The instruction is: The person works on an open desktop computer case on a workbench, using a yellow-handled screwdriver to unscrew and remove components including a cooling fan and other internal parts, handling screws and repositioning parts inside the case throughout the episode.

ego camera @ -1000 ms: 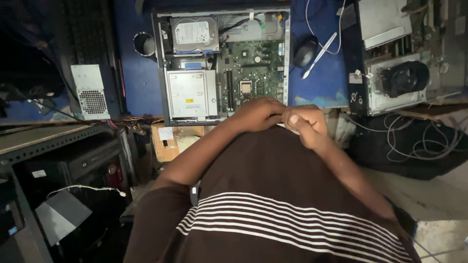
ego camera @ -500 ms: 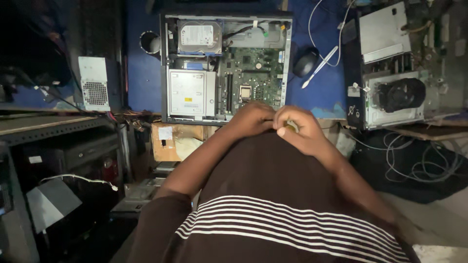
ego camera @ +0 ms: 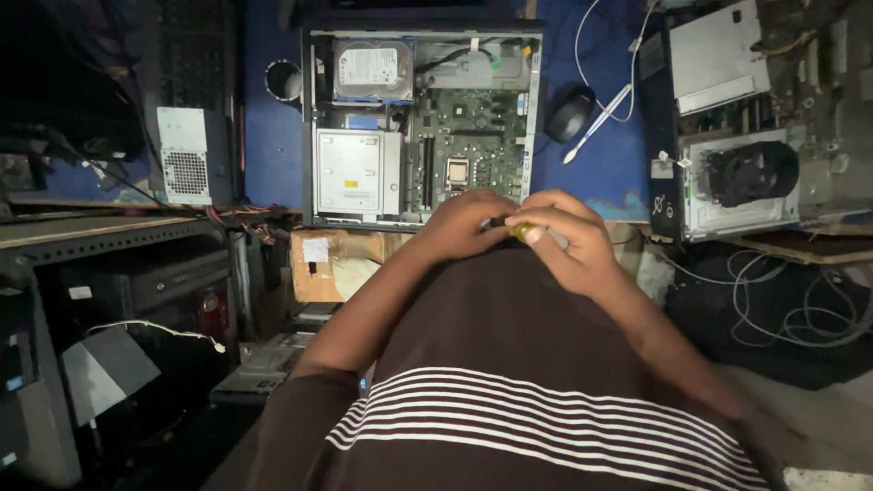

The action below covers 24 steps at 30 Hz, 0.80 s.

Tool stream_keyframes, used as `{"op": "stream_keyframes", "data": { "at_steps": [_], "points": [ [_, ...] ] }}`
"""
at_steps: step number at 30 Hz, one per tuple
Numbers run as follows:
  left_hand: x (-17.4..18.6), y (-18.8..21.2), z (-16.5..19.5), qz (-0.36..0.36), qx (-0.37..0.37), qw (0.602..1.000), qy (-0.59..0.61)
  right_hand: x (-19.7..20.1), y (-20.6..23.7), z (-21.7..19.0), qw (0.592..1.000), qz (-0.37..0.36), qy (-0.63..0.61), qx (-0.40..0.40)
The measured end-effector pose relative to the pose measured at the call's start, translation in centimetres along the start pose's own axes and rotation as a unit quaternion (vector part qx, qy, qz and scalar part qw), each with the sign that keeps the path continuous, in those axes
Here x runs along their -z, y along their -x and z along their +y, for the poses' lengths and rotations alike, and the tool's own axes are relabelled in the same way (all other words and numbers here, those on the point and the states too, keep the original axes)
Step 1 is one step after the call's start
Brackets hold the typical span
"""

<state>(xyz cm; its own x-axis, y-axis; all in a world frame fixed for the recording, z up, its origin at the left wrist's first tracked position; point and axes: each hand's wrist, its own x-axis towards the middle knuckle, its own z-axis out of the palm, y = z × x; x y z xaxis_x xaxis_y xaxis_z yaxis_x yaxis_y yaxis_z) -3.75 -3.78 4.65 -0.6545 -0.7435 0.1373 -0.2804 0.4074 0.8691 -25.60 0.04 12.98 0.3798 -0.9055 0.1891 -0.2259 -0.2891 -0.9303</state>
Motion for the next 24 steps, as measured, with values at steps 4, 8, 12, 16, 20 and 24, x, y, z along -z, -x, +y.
{"op": "stream_keyframes", "data": {
  "at_steps": [4, 8, 12, 16, 20, 24],
  "points": [
    [-0.4, 0.2, -0.5, -0.021, 0.022, 0.999, -0.025, 0.0, 0.4, 0.3, 0.999, 0.011, -0.028, -0.012],
    [-0.8, -0.1, -1.0, -0.004, 0.017, 1.000, -0.025, -0.4, 0.8, 0.5, 0.994, 0.046, -0.088, -0.048],
    [-1.0, -0.2, -1.1, 0.008, 0.009, 0.999, -0.038, -0.6, 1.2, 0.5, 0.999, 0.041, 0.026, 0.008],
    [-1.4, -0.4, -0.4, 0.014, 0.030, 0.999, -0.037, -1.1, 1.8, 1.1, 0.997, 0.050, 0.055, -0.021],
    [-1.1, -0.4, -0.1, 0.009, 0.009, 1.000, -0.015, -1.3, 2.2, 1.8, 0.995, 0.099, 0.011, 0.004],
    [-0.9, -0.2, -0.6, -0.007, -0.001, 1.000, -0.014, -1.2, 2.2, 1.4, 0.994, 0.080, -0.052, -0.057]
  ]
}}
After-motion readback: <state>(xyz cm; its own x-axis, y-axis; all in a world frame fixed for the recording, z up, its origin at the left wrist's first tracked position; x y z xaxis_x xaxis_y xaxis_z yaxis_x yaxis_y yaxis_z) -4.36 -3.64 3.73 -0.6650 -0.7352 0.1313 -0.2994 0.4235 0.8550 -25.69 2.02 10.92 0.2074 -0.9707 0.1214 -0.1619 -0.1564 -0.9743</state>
